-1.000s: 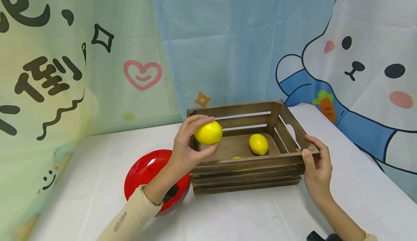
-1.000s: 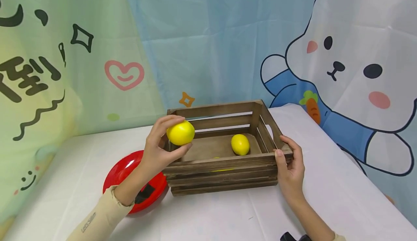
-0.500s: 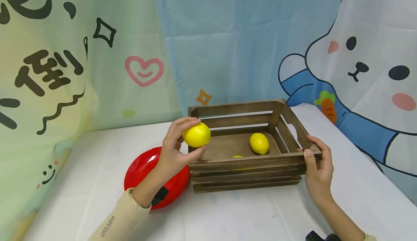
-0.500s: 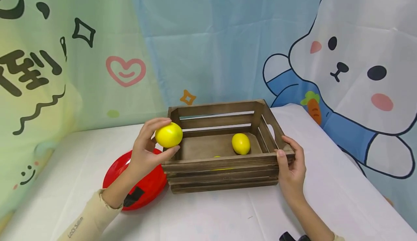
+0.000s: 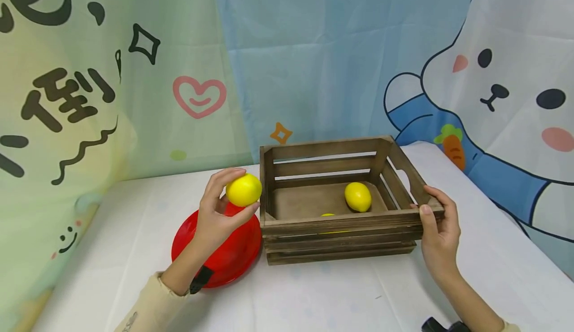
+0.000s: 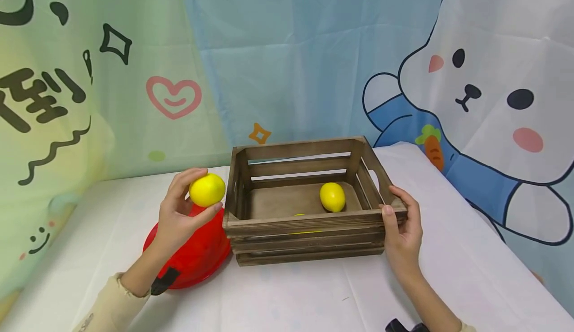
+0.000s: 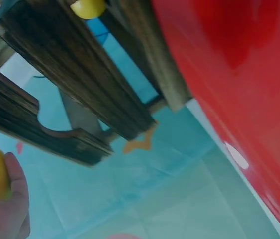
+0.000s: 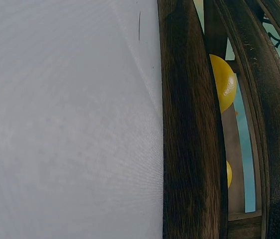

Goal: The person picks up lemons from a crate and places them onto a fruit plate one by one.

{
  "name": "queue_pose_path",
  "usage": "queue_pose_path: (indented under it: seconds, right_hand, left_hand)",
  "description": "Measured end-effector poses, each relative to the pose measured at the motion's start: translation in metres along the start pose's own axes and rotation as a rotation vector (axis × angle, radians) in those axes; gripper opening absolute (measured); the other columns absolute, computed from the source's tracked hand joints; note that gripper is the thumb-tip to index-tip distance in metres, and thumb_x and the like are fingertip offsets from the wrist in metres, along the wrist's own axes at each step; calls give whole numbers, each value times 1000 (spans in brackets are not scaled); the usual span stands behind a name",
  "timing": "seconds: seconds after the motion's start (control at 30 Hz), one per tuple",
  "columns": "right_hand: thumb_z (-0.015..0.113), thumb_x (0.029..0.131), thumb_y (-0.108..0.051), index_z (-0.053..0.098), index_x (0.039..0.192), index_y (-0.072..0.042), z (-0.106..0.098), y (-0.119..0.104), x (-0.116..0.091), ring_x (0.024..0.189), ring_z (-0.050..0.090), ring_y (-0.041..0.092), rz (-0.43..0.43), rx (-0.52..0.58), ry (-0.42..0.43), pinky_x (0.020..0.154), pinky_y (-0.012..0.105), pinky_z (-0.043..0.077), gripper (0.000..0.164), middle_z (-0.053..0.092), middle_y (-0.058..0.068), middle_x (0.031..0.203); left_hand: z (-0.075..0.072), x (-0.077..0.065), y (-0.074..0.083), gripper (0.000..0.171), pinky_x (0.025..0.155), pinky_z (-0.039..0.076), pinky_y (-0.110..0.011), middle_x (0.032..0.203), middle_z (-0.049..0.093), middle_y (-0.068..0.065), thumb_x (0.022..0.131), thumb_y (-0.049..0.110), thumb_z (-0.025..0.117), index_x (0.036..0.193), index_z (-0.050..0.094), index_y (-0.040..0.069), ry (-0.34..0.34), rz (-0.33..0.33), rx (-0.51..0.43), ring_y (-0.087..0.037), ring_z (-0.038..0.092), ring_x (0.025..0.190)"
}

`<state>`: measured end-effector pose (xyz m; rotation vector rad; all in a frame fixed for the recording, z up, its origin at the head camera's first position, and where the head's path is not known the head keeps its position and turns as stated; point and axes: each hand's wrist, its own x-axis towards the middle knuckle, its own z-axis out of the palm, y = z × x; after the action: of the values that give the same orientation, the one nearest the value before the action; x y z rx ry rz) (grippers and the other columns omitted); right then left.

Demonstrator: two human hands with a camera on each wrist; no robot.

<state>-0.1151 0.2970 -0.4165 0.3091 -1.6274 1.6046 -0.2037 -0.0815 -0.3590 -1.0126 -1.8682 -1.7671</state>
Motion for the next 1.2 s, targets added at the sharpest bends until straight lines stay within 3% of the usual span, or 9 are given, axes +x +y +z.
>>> queue_pose_path:
  seconds: [0.13, 0.33, 0.53, 0.7, 1.0, 1.2]
  right_hand:
    - [40, 95, 10, 44, 136, 8, 0, 0, 0, 100, 63, 10, 5, 16, 3, 84, 13, 46, 41, 54, 8, 118]
    - [41, 95, 10, 45, 136, 8, 1, 0, 2, 99, 64, 10, 1, 33, 1, 85, 14, 47, 41, 55, 7, 112]
    - [41, 95, 10, 44, 136, 8, 3, 1, 2, 100, 63, 10, 2, 37, -13, 86, 13, 47, 41, 54, 7, 115]
    - [40, 95, 10, 44, 136, 9, 4, 3, 3, 100, 63, 10, 2, 52, -16, 86, 13, 47, 41, 52, 8, 120]
    - [41, 95, 10, 44, 136, 9, 4, 3, 1, 99, 64, 10, 10, 42, 0, 85, 14, 47, 41, 53, 7, 118]
    - [41, 95, 9, 45, 136, 8, 3, 0, 0, 99, 65, 10, 6, 30, 12, 85, 14, 47, 41, 53, 8, 119]
  left_hand:
    - [-9, -7, -3, 62, 93, 52, -27, 132, 48, -19, 71, -20, 74, 127, 55, -4, 1, -37, 40, -24, 47, 122]
    - [-21, -21, -5, 59, 92, 50, -21, 133, 51, -8, 75, -9, 78, 128, 58, 6, -11, -168, 157, -18, 48, 121]
    - [-32, -29, -11, 58, 88, 51, -19, 132, 52, -6, 76, -2, 80, 129, 59, 10, 2, -241, 275, -15, 49, 118]
    - [-42, -30, -14, 57, 85, 52, -21, 132, 51, -7, 77, 0, 81, 129, 59, 12, -58, -280, 347, -18, 49, 116]
    - [-56, -29, -19, 57, 83, 56, -42, 127, 53, -11, 77, 4, 82, 129, 60, 13, -204, -326, 467, -26, 52, 113]
    - [-70, -26, -19, 54, 84, 56, -47, 122, 56, -13, 78, 9, 81, 129, 60, 11, -287, -396, 539, -31, 55, 109]
